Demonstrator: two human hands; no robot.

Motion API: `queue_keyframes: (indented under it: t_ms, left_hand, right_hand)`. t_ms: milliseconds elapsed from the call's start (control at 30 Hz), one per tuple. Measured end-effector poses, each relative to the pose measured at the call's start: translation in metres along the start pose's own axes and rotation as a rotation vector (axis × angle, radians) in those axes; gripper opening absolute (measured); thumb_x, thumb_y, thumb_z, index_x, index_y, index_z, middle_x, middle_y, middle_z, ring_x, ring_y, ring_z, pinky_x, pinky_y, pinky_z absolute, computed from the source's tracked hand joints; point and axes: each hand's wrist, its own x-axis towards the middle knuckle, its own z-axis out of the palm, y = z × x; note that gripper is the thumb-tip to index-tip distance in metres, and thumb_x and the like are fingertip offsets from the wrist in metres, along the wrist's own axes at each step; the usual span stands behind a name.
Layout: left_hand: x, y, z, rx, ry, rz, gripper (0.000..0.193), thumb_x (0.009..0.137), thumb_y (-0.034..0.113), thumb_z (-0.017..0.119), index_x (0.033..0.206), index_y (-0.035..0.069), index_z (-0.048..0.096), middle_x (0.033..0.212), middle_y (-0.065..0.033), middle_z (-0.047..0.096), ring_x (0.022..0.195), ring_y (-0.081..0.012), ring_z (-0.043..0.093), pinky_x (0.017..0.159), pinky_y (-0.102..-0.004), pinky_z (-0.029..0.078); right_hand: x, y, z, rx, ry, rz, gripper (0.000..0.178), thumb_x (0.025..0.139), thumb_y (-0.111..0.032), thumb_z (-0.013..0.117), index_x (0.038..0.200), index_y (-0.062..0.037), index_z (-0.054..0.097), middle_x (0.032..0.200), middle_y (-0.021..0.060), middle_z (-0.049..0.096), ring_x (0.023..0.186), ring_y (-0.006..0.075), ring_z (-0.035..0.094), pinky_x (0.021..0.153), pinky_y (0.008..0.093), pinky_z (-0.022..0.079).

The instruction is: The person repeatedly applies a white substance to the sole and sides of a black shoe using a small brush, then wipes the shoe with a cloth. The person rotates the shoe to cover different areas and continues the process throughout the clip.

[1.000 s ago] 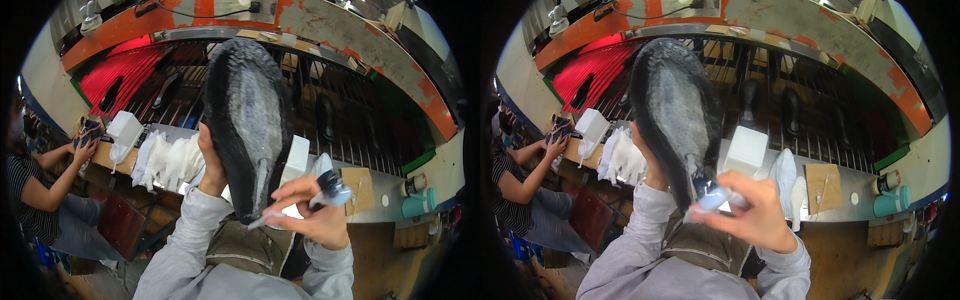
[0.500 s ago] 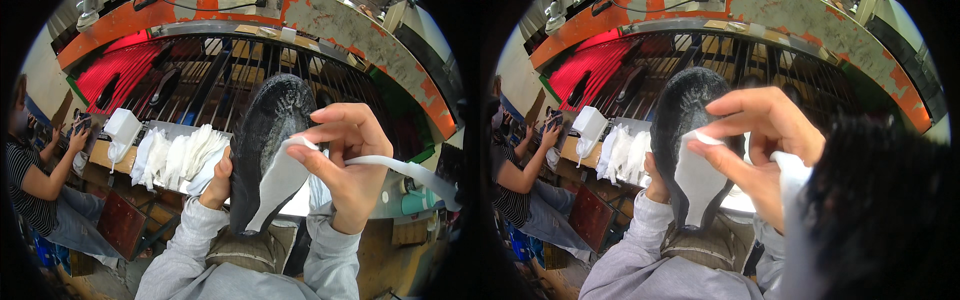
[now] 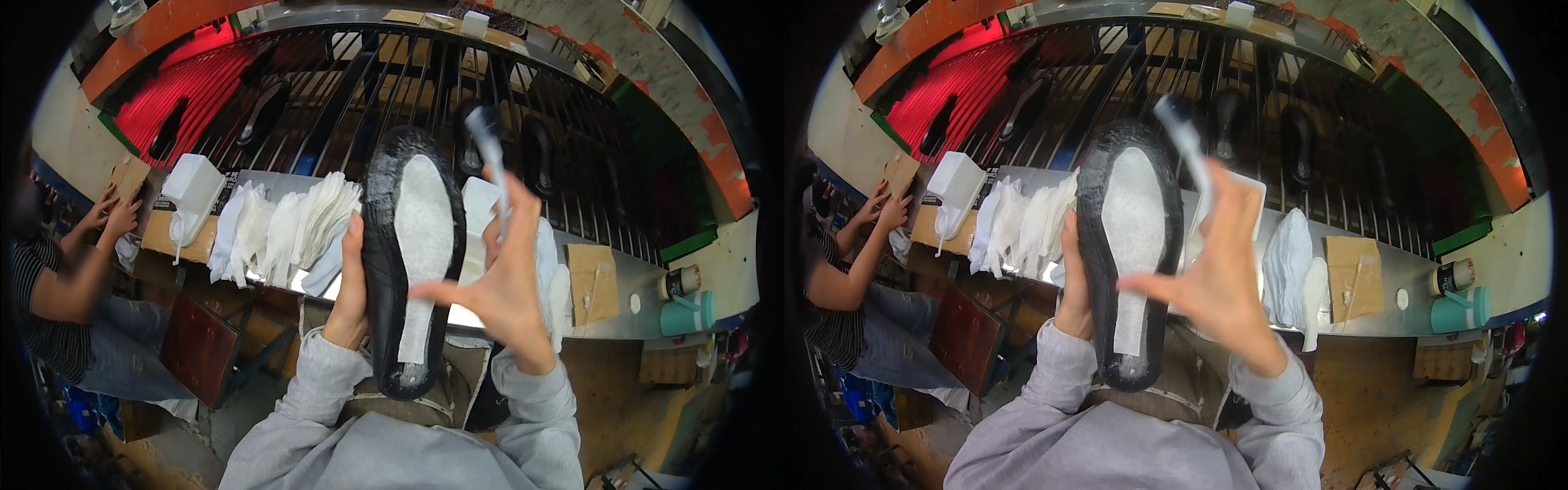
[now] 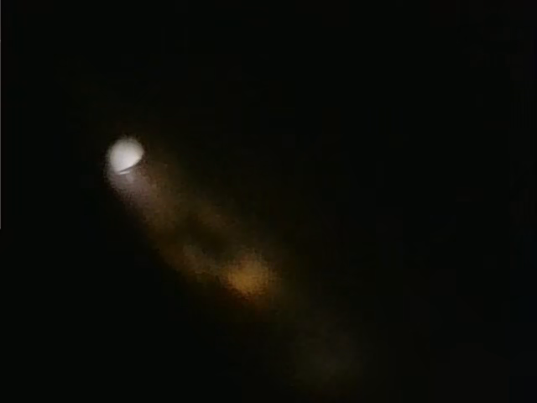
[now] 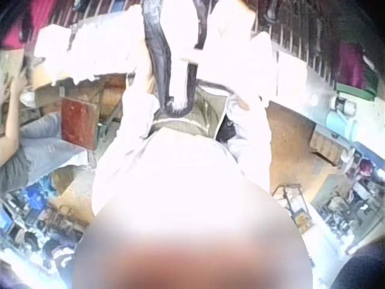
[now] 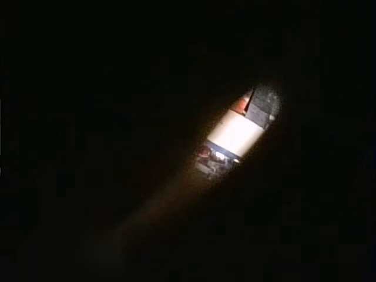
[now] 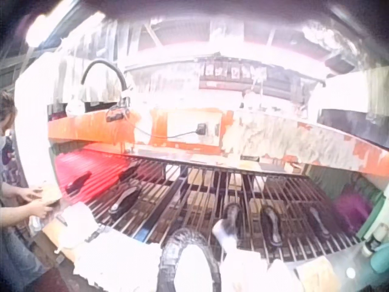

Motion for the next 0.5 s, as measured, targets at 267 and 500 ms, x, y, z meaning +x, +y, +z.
queue_keyframes:
  t_ms: [267,500]
  left_hand:
    - [0.001,0.002,-0.031,-0.2,0.257,-0.035,0.075,0.099,0.068,0.043,0.142,0.007,0.05,0.126,-0.0112,0.063,0.107,-0.0219,0.066,0.089,-0.0363,0.057]
    - [-0.011,-0.004,-0.038,-0.268,0.266,-0.093,0.073,0.099,0.065,0.045,0.136,0.003,0.055,0.11,-0.0155,0.071,0.087,-0.0238,0.073,0.071,-0.0333,0.063]
  right_hand:
    - [-0.081,0.055,-0.034,0.066,-0.244,0.439,0.086,0.073,-0.026,0.089,0.142,-0.0011,0.044,0.116,0.0159,0.05,0.107,0.0295,0.052,0.095,0.0375,0.045]
    - [-0.105,0.111,-0.04,-0.746,-0.018,0.048,0.023,0.082,-0.015,0.077,0.105,-0.017,0.078,0.092,0.0025,0.061,0.08,0.0216,0.055,0.083,0.0377,0.036]
